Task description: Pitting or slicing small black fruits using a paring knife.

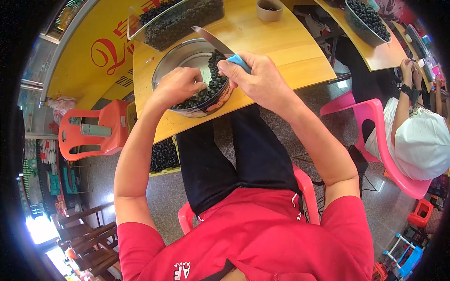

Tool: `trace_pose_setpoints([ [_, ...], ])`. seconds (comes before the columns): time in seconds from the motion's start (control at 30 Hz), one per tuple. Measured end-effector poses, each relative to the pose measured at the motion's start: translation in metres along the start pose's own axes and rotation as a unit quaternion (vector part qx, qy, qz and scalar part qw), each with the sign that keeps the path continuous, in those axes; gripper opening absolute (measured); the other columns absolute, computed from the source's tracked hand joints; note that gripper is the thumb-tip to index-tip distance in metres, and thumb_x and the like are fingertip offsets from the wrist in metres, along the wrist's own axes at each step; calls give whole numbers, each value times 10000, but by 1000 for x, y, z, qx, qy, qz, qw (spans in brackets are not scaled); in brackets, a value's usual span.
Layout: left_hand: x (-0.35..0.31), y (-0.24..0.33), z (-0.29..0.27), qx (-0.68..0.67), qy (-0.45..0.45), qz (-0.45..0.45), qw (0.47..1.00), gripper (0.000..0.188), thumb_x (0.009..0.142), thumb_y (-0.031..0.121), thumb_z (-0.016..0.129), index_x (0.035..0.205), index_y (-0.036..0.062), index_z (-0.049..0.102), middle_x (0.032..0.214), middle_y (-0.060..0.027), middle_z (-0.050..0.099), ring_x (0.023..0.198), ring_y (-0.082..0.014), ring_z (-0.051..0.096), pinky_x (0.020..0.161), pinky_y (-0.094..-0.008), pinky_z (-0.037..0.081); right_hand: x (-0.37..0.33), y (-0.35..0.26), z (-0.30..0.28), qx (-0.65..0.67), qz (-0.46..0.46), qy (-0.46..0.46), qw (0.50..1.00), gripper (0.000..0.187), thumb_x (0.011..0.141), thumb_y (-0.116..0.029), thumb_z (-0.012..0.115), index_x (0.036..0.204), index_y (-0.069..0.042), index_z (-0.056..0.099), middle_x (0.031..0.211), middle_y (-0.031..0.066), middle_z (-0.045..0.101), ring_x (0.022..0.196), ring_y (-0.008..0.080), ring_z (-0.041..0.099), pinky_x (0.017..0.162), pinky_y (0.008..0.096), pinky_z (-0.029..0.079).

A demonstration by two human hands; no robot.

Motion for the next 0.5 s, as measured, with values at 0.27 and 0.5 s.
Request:
trace_pose_setpoints([
  [0.27, -3, -3, -2, -6, -26, 7, 1000, 304, 821, 351, 617, 816, 50, 658, 865, -168, 663, 888, -350, 620, 755, -441, 478, -1, -3, -1, -6, 31, -1, 999, 343, 941, -302, 585, 847, 27, 609, 674, 11, 573, 669, 71, 522, 646, 233, 431],
  [0.5, 3, -18, 7, -5, -32, 31, 999, 294, 827, 326, 607, 842, 36, 654, 882, -164, 665, 891, -354, 620, 757, -456, 476, -1, -3, -2, -7, 32, 0, 999, 343, 940, -305, 588, 849, 24, 610, 678, 9, 572, 677, 69, 521, 652, 229, 427],
])
Point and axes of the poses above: each hand's wrist, its own x-axis towards the middle knuckle, its own z-axis out of the palm, y = z × x, the point moved 4 cm from there along x, towards the middle knuckle
